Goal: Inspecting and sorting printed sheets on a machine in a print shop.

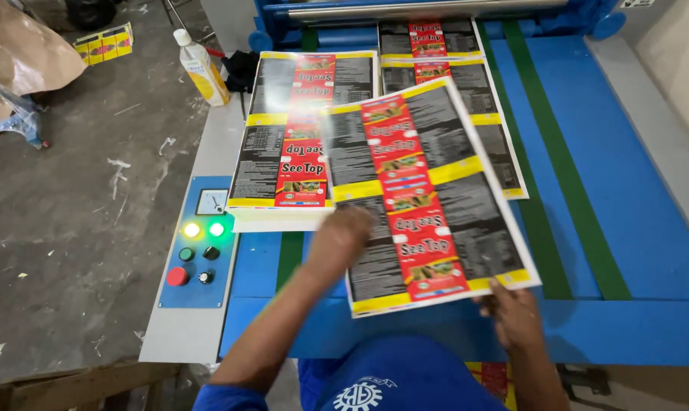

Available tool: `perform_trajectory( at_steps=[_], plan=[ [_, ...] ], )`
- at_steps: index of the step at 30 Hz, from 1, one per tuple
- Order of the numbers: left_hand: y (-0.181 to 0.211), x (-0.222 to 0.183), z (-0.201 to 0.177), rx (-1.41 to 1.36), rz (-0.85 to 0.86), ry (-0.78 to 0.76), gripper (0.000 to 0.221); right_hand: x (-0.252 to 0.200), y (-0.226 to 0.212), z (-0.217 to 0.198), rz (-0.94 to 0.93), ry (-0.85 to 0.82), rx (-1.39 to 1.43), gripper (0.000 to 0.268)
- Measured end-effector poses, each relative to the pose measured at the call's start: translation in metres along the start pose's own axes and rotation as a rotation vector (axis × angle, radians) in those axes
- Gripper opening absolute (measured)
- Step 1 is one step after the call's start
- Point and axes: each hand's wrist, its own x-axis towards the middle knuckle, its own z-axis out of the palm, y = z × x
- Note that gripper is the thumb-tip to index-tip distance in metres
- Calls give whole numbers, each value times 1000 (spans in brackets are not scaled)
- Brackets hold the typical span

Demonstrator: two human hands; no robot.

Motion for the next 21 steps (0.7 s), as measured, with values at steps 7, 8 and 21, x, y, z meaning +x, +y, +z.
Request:
perform_trajectory(
  at_steps=[7,8,21],
  plan=[
    [-61,-18,-14,572,-162,-6,71,-62,-35,-55,42,264,91,20],
    [-73,-24,-5,604,-185,-108,70,-63,-37,-60,78,320,86,21],
    [-104,21,-43,334,-306,2,11,-69,-28,-102,202,377,48,21]
  ],
)
